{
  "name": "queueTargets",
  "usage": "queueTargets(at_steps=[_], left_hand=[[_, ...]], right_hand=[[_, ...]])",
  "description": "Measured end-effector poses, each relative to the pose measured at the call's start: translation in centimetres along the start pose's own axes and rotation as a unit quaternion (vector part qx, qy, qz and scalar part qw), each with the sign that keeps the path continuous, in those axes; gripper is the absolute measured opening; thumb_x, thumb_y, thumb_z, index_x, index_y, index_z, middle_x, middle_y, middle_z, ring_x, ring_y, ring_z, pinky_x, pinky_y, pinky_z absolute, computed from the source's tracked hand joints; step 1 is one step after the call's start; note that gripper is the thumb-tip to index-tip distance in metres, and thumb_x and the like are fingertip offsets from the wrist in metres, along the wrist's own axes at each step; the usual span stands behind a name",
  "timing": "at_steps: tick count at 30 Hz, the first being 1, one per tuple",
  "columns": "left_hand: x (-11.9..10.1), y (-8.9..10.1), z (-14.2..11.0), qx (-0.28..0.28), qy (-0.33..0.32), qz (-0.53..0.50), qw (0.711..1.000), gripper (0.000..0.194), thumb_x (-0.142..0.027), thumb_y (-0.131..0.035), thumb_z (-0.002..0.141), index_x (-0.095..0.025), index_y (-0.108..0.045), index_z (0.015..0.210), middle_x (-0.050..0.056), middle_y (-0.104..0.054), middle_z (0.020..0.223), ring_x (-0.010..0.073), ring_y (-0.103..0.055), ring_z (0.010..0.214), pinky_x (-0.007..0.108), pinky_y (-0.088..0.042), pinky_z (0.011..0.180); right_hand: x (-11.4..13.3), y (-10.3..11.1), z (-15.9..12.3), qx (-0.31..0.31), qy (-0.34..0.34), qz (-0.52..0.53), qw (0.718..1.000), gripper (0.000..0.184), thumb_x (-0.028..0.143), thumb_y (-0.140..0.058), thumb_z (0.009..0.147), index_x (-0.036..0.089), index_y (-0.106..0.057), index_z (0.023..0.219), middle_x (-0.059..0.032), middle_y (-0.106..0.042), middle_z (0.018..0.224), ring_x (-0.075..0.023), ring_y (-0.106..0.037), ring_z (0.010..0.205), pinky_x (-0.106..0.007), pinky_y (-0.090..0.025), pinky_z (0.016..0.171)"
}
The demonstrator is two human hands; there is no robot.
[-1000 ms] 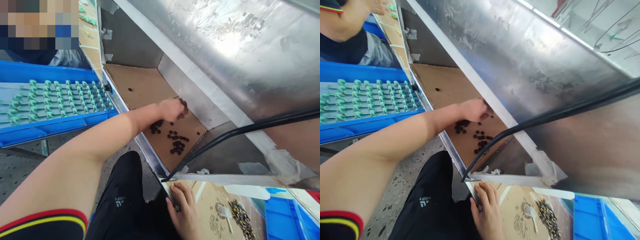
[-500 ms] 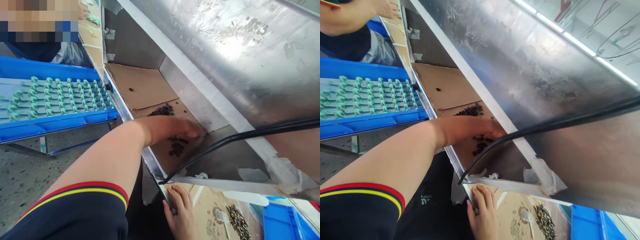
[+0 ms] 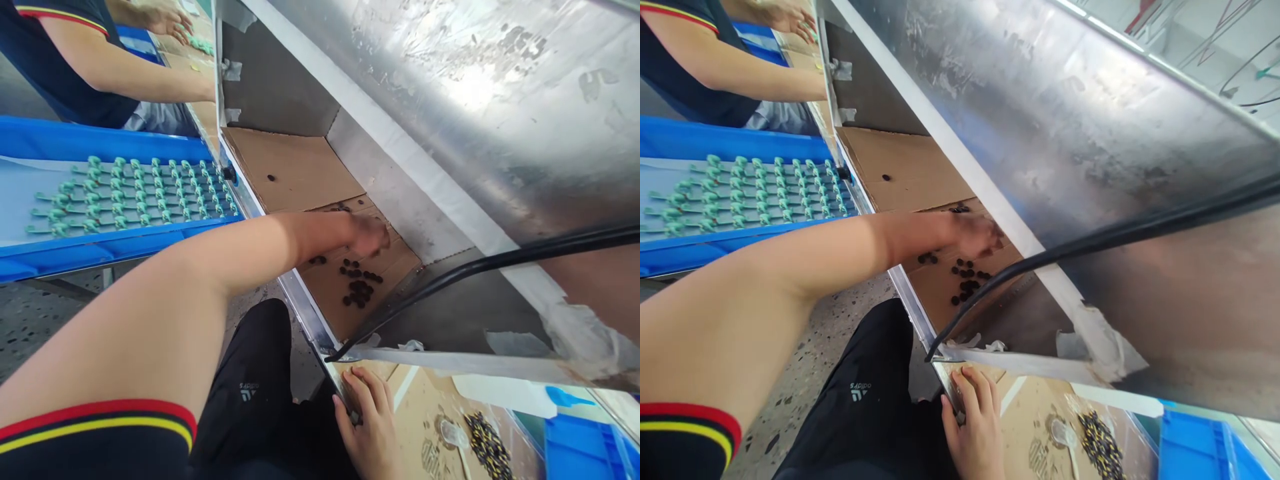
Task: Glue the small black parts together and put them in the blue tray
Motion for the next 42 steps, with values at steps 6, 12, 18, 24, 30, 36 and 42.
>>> queueTargets(at_steps=[6,12,18,24,30,36,42], left_hand=[[-6.0,-2.4,-2.0,0.118,-0.134,-0.029,0.984,0.014,-0.03,-0.074,0.095,-0.024,-0.082,0.105,0.006,-0.081,0.107,0.0245,-0.07,0.101,0.033,-0.05,0.093],[-6.3,-1.9,-3.6,0.136,-0.094,0.075,0.983,0.018,-0.025,-0.07,0.095,-0.017,-0.083,0.104,0.013,-0.08,0.105,0.0259,-0.07,0.088,0.035,-0.051,0.078],[-4.0,-1.0,-3.9,0.127,-0.066,0.156,0.977,0.021,-0.007,-0.067,0.088,-0.018,-0.084,0.095,0.012,-0.08,0.094,0.0241,-0.069,0.08,0.033,-0.05,0.075],[-2.4,0.4,-4.5,0.113,-0.014,0.174,0.978,0.024,-0.001,-0.064,0.086,-0.014,-0.083,0.096,0.017,-0.08,0.097,0.0273,-0.072,0.089,0.035,-0.049,0.076],[-5.8,-0.6,-5.2,0.108,-0.112,-0.104,0.982,0.016,-0.016,-0.078,0.089,-0.023,-0.082,0.102,0.004,-0.081,0.101,0.0197,-0.072,0.094,0.027,-0.052,0.086],[-4.8,-1.9,-5.8,0.103,-0.114,-0.087,0.984,0.021,-0.002,-0.075,0.082,-0.02,-0.082,0.087,0.006,-0.08,0.091,0.0202,-0.07,0.085,0.028,-0.051,0.081],[-3.0,-0.4,-5.6,0.075,-0.07,0.043,0.994,0.023,0.001,-0.064,0.085,-0.015,-0.08,0.08,0.015,-0.078,0.088,0.0259,-0.068,0.085,0.034,-0.05,0.079]], right_hand=[[0.0,0.0,-0.1,0.006,-0.007,0.005,1.0,0.029,0.033,-0.067,0.102,0.025,-0.065,0.13,-0.0133,-0.067,0.128,-0.0317,-0.063,0.118,-0.051,-0.062,0.094],[0.0,-0.1,-0.2,0.003,-0.006,0.008,1.0,0.03,0.032,-0.067,0.102,0.025,-0.065,0.131,-0.0134,-0.066,0.128,-0.0324,-0.062,0.119,-0.053,-0.061,0.094],[0.3,0.2,0.1,-0.005,0.0,0.011,1.0,0.029,0.032,-0.067,0.102,0.025,-0.065,0.13,-0.0136,-0.067,0.126,-0.0323,-0.063,0.117,-0.052,-0.062,0.093],[0.0,0.0,-0.1,0.002,-0.003,0.008,1.0,0.03,0.033,-0.067,0.102,0.025,-0.065,0.131,-0.0137,-0.066,0.128,-0.0328,-0.062,0.119,-0.053,-0.061,0.094],[0.0,0.0,-0.1,0.004,-0.007,0.015,1.0,0.03,0.031,-0.067,0.102,0.026,-0.065,0.132,-0.0136,-0.066,0.128,-0.0326,-0.062,0.119,-0.053,-0.061,0.094],[0.2,0.2,0.0,0.003,-0.009,0.019,1.0,0.03,0.03,-0.067,0.102,0.026,-0.065,0.132,-0.0142,-0.066,0.128,-0.0329,-0.063,0.118,-0.054,-0.062,0.094],[0.2,0.2,0.0,0.007,-0.011,0.014,1.0,0.03,0.031,-0.068,0.101,0.026,-0.065,0.131,-0.014,-0.066,0.129,-0.0327,-0.062,0.119,-0.054,-0.061,0.095]])
Point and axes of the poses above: each hand's wrist, its own z-axis towards the middle knuckle, its own y-axis out of the back of the hand, x = y × z, the point moved 3 cm from there along z, towards the middle knuckle
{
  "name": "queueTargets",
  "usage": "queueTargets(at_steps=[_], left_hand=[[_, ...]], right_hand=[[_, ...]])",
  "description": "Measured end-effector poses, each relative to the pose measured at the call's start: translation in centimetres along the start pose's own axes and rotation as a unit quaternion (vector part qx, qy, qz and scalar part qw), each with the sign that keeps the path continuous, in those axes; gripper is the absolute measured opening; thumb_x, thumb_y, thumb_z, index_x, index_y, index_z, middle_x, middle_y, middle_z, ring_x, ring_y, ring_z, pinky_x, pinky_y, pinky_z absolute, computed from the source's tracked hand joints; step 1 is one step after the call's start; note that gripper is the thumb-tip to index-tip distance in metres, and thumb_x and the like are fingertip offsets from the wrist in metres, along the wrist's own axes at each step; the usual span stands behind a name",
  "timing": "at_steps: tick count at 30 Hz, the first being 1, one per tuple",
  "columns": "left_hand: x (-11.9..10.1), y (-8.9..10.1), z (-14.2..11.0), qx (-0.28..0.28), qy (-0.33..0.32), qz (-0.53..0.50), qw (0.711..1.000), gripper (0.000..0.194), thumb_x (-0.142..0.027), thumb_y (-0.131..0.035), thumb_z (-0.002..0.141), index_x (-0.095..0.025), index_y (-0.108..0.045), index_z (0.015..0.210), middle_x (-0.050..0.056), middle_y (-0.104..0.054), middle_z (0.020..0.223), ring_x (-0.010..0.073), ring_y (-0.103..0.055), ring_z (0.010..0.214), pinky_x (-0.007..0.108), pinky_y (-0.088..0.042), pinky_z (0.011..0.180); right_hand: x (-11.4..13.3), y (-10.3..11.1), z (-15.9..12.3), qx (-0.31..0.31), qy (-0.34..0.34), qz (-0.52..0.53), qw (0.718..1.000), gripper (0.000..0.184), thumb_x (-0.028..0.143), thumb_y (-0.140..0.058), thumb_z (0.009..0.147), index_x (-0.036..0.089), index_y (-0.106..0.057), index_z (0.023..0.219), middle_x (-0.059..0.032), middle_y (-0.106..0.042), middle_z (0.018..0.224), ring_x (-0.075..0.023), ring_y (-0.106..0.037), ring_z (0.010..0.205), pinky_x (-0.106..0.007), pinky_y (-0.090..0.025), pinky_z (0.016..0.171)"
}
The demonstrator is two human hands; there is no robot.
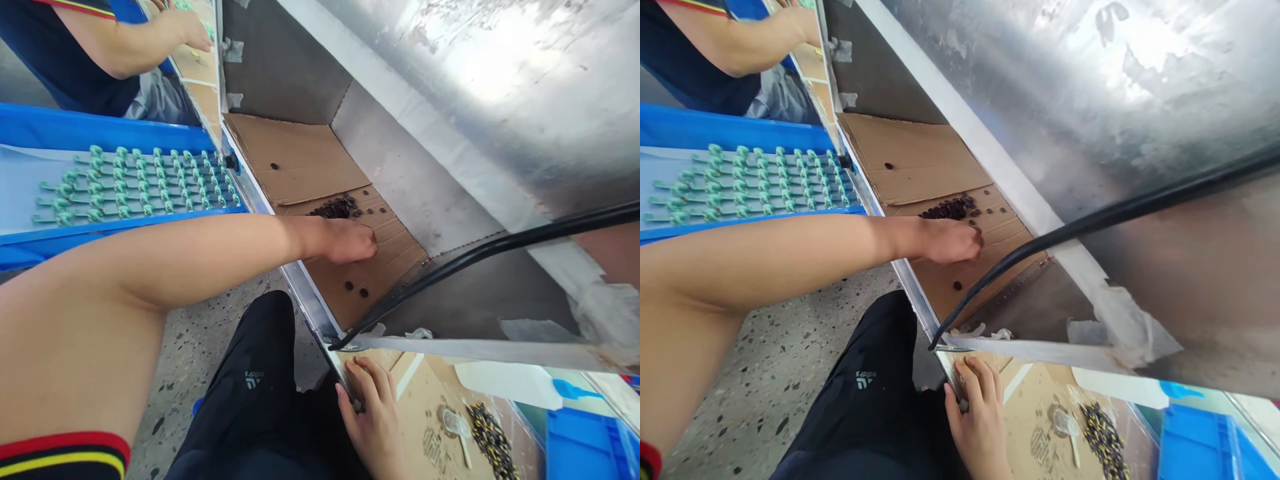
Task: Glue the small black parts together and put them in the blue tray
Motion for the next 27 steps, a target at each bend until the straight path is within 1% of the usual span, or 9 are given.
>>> queueTargets(at_steps=[2,5,9,13,16,20,22,24,27], left_hand=[[-0.7,0.0,0.2,-0.01,-0.008,-0.028,1.0,0.019,-0.004,-0.066,0.087,-0.016,-0.081,0.086,0.013,-0.079,0.092,0.025,-0.069,0.086,0.034,-0.05,0.079],[-2.3,-0.9,0.6,-0.011,-0.037,-0.114,0.993,0.015,-0.008,-0.073,0.086,-0.018,-0.081,0.095,0.008,-0.08,0.096,0.0214,-0.07,0.086,0.03,-0.05,0.079],[-3.2,-2.4,1.0,-0.016,-0.055,-0.144,0.988,0.01,-0.011,-0.076,0.086,-0.019,-0.08,0.089,0.007,-0.08,0.094,0.0207,-0.07,0.084,0.03,-0.05,0.078],[-2.6,-2.5,0.8,-0.015,-0.062,-0.11,0.992,0.016,-0.005,-0.071,0.084,-0.018,-0.08,0.087,0.008,-0.08,0.092,0.0213,-0.069,0.083,0.03,-0.05,0.078],[-1.6,-1.5,0.0,-0.007,-0.046,-0.052,0.998,0.019,-0.004,-0.068,0.085,-0.018,-0.082,0.09,0.01,-0.079,0.092,0.0229,-0.068,0.084,0.032,-0.05,0.077],[-0.4,0.3,-1.2,-0.01,0.012,0.039,0.999,0.018,-0.005,-0.067,0.086,-0.016,-0.082,0.085,0.016,-0.077,0.098,0.0261,-0.068,0.091,0.035,-0.048,0.079],[-0.5,0.8,-1.5,-0.014,0.021,0.007,1.0,0.01,-0.012,-0.073,0.087,-0.017,-0.082,0.085,0.014,-0.077,0.096,0.026,-0.068,0.092,0.034,-0.048,0.081],[-1.0,0.6,-1.6,-0.007,0.003,-0.069,0.998,0.003,-0.022,-0.08,0.087,-0.019,-0.082,0.086,0.01,-0.077,0.092,0.0241,-0.068,0.091,0.032,-0.049,0.081],[-1.6,-0.4,-1.6,0.01,-0.02,-0.143,0.989,0.005,-0.02,-0.086,0.083,-0.021,-0.082,0.085,0.006,-0.077,0.09,0.0203,-0.067,0.087,0.029,-0.047,0.076]], right_hand=[[0.0,0.0,0.0,0.0,0.003,-0.002,1.0,0.03,0.031,-0.068,0.102,0.025,-0.065,0.131,-0.014,-0.066,0.129,-0.0323,-0.062,0.119,-0.053,-0.061,0.095],[0.0,0.0,-0.1,0.001,0.002,-0.005,1.0,0.03,0.032,-0.068,0.102,0.025,-0.065,0.131,-0.014,-0.066,0.128,-0.032,-0.062,0.119,-0.052,-0.061,0.094],[-0.2,-0.1,-0.2,0.012,-0.008,-0.005,1.0,0.032,0.032,-0.068,0.102,0.025,-0.065,0.133,-0.014,-0.066,0.131,-0.0319,-0.063,0.12,-0.053,-0.061,0.096],[0.0,0.0,-0.1,0.002,-0.003,-0.007,1.0,0.031,0.031,-0.067,0.102,0.026,-0.065,0.132,-0.0138,-0.066,0.129,-0.032,-0.063,0.119,-0.053,-0.062,0.094],[0.1,0.0,0.0,0.001,-0.004,-0.006,1.0,0.031,0.03,-0.067,0.102,0.026,-0.064,0.132,-0.0139,-0.066,0.129,-0.0325,-0.063,0.12,-0.054,-0.062,0.095],[0.0,0.0,0.1,0.006,-0.004,-0.002,1.0,0.031,0.03,-0.068,0.101,0.026,-0.065,0.132,-0.0141,-0.066,0.129,-0.0329,-0.063,0.12,-0.054,-0.062,0.096],[0.0,0.0,0.1,0.006,-0.002,-0.004,1.0,0.031,0.03,-0.068,0.101,0.025,-0.065,0.132,-0.014,-0.066,0.128,-0.0326,-0.063,0.12,-0.054,-0.062,0.095],[0.0,0.1,0.1,0.006,-0.001,-0.004,1.0,0.031,0.03,-0.068,0.101,0.025,-0.065,0.132,-0.0139,-0.066,0.129,-0.0324,-0.063,0.12,-0.053,-0.062,0.095],[0.0,0.0,0.1,0.005,-0.003,-0.003,1.0,0.032,0.031,-0.068,0.101,0.026,-0.065,0.133,-0.0138,-0.067,0.129,-0.0325,-0.064,0.12,-0.053,-0.062,0.095]])
Point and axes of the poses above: each hand's wrist, its own z-axis towards the middle knuckle, its own y-axis out of the back of the hand, x = y × z, the point moved 3 cm from there along z, towards the middle knuckle
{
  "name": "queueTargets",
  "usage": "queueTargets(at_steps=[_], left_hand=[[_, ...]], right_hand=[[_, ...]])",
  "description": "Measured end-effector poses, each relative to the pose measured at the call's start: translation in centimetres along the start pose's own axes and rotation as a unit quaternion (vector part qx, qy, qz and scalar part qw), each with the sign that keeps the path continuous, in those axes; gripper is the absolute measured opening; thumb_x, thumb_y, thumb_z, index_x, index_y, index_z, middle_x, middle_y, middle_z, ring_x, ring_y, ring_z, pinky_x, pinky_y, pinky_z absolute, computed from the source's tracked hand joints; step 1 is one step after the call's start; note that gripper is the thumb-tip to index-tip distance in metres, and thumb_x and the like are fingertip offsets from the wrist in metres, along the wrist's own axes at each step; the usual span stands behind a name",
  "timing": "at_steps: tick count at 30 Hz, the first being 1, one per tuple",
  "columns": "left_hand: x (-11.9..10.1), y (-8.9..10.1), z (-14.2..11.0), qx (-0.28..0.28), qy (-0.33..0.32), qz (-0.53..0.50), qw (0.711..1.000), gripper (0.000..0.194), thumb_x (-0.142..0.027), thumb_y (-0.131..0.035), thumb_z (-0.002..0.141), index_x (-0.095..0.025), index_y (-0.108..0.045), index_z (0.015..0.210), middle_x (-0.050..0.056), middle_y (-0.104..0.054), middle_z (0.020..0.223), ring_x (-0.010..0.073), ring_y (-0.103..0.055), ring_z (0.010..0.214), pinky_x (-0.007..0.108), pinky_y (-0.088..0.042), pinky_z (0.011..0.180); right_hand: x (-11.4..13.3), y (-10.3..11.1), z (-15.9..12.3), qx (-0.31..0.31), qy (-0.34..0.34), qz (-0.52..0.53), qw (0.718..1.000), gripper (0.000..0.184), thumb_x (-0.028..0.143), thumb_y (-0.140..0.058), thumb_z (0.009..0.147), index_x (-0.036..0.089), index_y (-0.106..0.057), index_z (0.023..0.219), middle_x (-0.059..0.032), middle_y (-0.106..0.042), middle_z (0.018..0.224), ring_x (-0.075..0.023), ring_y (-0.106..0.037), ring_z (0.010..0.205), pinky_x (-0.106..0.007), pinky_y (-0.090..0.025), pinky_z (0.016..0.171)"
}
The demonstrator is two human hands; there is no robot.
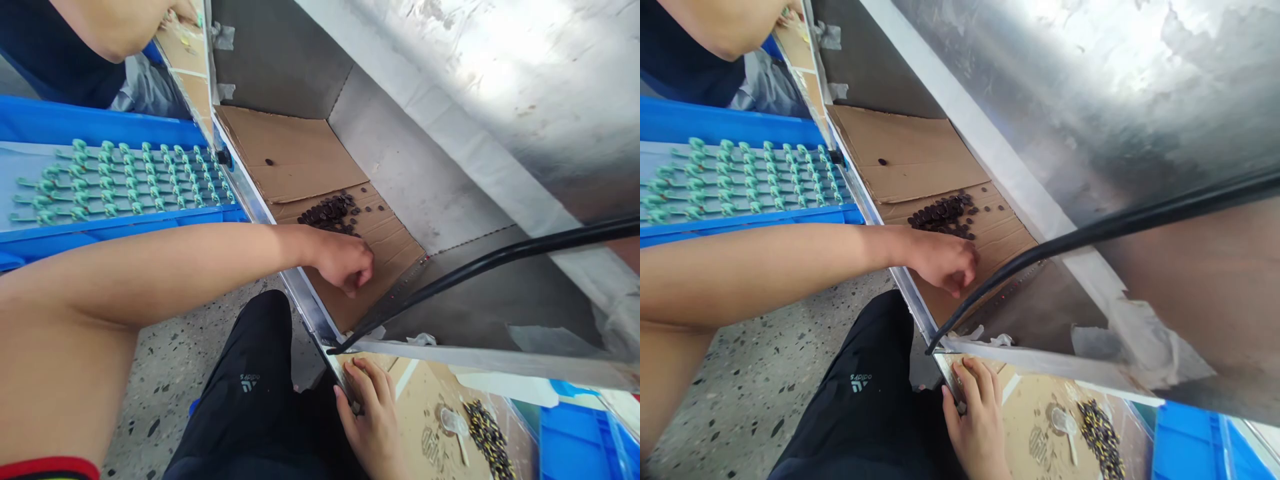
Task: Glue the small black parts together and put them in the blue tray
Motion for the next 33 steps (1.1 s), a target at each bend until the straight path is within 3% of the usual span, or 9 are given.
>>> queueTargets(at_steps=[4,10,13,16,22,29,33], left_hand=[[0.8,-0.8,-0.3,0.005,0.0,-0.022,1.0,0.015,-0.007,-0.081,0.082,-0.022,-0.081,0.085,0.005,-0.077,0.087,0.0188,-0.066,0.084,0.028,-0.047,0.078],[1.9,1.0,-1.3,-0.051,0.004,0.079,0.996,0.02,-0.001,-0.076,0.075,-0.02,-0.077,0.069,0.007,-0.074,0.08,0.0214,-0.063,0.079,0.032,-0.045,0.074],[1.4,1.4,-1.0,-0.067,0.003,0.071,0.995,0.015,-0.007,-0.078,0.079,-0.021,-0.08,0.08,0.007,-0.075,0.084,0.0214,-0.063,0.08,0.032,-0.045,0.074],[0.7,0.5,-0.3,-0.039,-0.009,0.029,0.999,0.011,-0.017,-0.08,0.086,-0.022,-0.083,0.096,0.007,-0.078,0.092,0.0217,-0.067,0.087,0.032,-0.047,0.077],[0.6,-0.8,0.0,-0.006,-0.03,0.07,0.997,0.021,-0.005,-0.069,0.086,-0.022,-0.081,0.086,0.009,-0.078,0.09,0.0235,-0.069,0.088,0.032,-0.051,0.081],[1.3,1.6,-1.2,0.002,0.064,0.246,0.967,0.028,-0.004,-0.053,0.094,-0.011,-0.08,0.091,0.019,-0.078,0.098,0.0289,-0.072,0.098,0.036,-0.054,0.088],[-0.5,1.5,0.5,-0.009,0.146,0.212,0.966,0.02,-0.014,-0.061,0.093,-0.009,-0.08,0.101,0.019,-0.078,0.097,0.0285,-0.073,0.089,0.035,-0.053,0.074]], right_hand=[[-0.1,-0.1,-0.1,0.002,-0.001,-0.003,1.0,0.033,0.031,-0.069,0.101,0.026,-0.065,0.133,-0.0136,-0.067,0.129,-0.0328,-0.064,0.12,-0.054,-0.062,0.095],[0.0,-0.1,-0.1,0.002,0.003,-0.003,1.0,0.032,0.029,-0.068,0.101,0.025,-0.064,0.133,-0.0145,-0.066,0.129,-0.0329,-0.062,0.121,-0.054,-0.062,0.095],[0.0,0.0,0.0,0.003,0.003,-0.004,1.0,0.033,0.029,-0.068,0.102,0.024,-0.064,0.134,-0.0145,-0.066,0.129,-0.0324,-0.063,0.12,-0.053,-0.062,0.095],[-0.1,0.0,0.0,0.004,0.002,-0.002,1.0,0.032,0.03,-0.068,0.102,0.024,-0.064,0.133,-0.0143,-0.066,0.128,-0.0324,-0.063,0.12,-0.053,-0.062,0.094],[-0.4,-0.3,-0.3,0.012,-0.008,0.002,1.0,0.035,0.029,-0.07,0.1,0.025,-0.064,0.135,-0.0141,-0.065,0.131,-0.0327,-0.061,0.123,-0.054,-0.062,0.097],[-0.1,0.1,-0.1,0.008,-0.005,0.006,1.0,0.034,0.028,-0.069,0.101,0.025,-0.064,0.134,-0.0136,-0.065,0.131,-0.0321,-0.063,0.122,-0.053,-0.062,0.097],[-0.1,0.1,0.0,0.007,-0.003,0.001,1.0,0.032,0.028,-0.067,0.102,0.024,-0.064,0.133,-0.0139,-0.066,0.129,-0.0323,-0.062,0.122,-0.053,-0.062,0.097]])
Point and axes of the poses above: each hand's wrist, its own z-axis towards the middle knuckle, its own y-axis out of the back of the hand, x = y × z, the point moved 3 cm from there along z, towards the middle knuckle
